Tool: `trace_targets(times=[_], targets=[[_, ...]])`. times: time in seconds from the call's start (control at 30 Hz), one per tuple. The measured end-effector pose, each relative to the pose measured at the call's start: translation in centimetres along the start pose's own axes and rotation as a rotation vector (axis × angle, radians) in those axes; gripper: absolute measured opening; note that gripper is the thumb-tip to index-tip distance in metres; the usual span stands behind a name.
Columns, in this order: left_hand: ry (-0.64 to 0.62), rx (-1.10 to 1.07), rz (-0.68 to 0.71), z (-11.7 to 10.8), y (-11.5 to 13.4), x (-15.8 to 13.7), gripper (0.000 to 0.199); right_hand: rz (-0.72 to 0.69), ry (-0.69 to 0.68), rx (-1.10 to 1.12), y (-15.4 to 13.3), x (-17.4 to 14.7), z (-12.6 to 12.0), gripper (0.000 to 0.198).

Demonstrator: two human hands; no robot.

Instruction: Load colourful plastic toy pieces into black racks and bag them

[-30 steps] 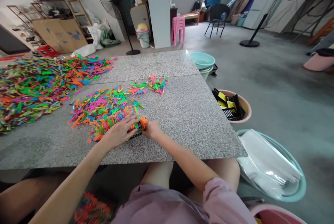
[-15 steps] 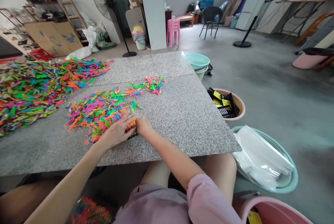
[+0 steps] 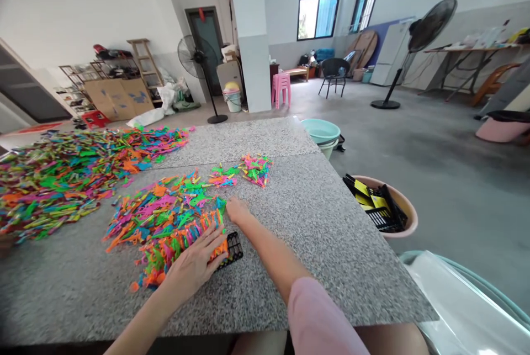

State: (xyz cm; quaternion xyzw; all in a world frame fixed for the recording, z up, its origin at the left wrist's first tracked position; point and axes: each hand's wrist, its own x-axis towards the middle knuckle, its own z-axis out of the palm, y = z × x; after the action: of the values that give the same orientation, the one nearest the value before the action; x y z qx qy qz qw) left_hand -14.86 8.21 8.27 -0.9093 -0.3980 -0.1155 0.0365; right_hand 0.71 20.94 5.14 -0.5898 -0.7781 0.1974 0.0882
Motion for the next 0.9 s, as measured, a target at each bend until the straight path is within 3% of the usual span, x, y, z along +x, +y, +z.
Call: trace_targets(times=[0.13,0.27,0.4,0.5,0.63,0.77,0.9], targets=[[-0.010,-0.042,-0.004,-0.7,0.3,-0.2,0.029,0.109,-0.017,-0.041,2.2,-1.4,0.0,0.034],[-0.030,-0.113,0.003,-1.1,0.1,-0.7,0.030,0.205,-0.043,-0.024,6.1,-5.2,-0.4,0.024],[-0.052,-0.148,0.019,-1.2,-0.5,-1.4,0.036,0.172,0.027,0.330,7.6,-8.6,0.8,0.012],[-0.074,-0.132,0.038,-1.4,-0.8,-1.8,0.038,0.063,0.130,0.641,6.8,-9.4,2.8,0.006],[-0.091,-0.122,0.028,-1.6,-1.0,-1.9,0.040,-0.038,0.169,0.796,4.4,-7.9,5.1,0.010],[-0.104,-0.125,0.023,-1.8,-0.8,-1.7,0.038,-0.092,0.116,0.736,1.8,-6.5,5.8,0.019],[-0.113,-0.113,0.021,-2.1,-0.5,-1.6,0.035,-0.116,0.027,0.426,0.3,-6.4,5.0,0.021]])
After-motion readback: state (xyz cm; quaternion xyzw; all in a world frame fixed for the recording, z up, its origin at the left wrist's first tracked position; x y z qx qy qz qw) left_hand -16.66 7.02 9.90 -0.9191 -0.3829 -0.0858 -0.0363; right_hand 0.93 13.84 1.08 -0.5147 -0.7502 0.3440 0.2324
